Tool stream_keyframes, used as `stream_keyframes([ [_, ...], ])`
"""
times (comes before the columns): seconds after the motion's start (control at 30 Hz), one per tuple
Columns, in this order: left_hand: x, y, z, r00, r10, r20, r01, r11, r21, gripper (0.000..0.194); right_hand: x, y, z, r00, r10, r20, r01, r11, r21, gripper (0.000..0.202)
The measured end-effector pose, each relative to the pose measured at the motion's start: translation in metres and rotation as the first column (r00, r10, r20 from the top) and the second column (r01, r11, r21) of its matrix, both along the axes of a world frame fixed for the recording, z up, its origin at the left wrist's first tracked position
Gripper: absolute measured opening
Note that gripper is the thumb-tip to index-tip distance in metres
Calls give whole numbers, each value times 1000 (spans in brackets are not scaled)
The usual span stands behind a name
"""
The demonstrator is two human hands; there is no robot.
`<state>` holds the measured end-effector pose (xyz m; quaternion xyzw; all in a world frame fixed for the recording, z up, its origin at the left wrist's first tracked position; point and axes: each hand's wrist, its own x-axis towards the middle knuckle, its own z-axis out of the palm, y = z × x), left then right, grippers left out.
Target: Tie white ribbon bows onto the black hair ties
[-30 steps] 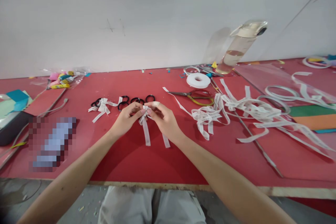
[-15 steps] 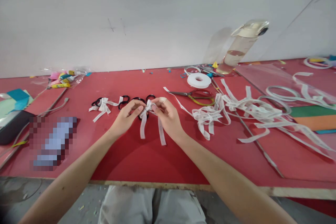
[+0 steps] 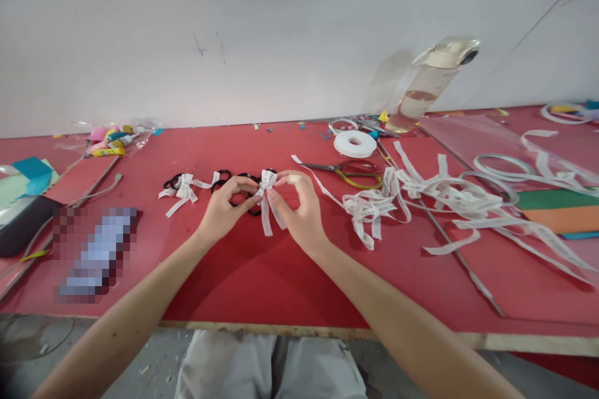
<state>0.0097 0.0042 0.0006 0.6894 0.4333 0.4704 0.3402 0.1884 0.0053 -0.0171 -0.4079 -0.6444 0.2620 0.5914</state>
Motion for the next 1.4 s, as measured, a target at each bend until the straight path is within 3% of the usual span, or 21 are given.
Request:
stream_keyframes([
  [0.13,1,-2,2,999,30,30,-30,999,-12,17,-1,-4,7,986,-57,157,42,995,95,9],
  [0.23,1,-3,2,999,14,48,-13,1000,-16,15,-2,-4,7,987,-18,158,10,998,55,11],
  [0.47,2,-4,2,999,-50,19,49,997,53,13,-3,-5,1,995,98,29,-93,986,-138,15],
  [0.63,3,-2,4,999,33,-10,-31,986,163,10,-3,-2,-1,978,146,-147,-175,964,-201,15],
  [0.9,2,0,-3,993,48,107,-46,999,-18,18,-3,-1,0,965,173,-197,-211,957,-198,15],
  [1.07,1,3,-4,982,-5,189,37,986,-165,24,-3,-2,1,947,222,-232,-272,939,-210,16],
  [1.23,1,2,-2,955,1,297,86,957,-278,29,-3,-2,2,959,184,-214,-227,953,-200,18],
  [1.4,2,2,-4,945,4,328,100,949,-300,27,-3,-3,4,973,182,-145,-208,959,-191,13],
])
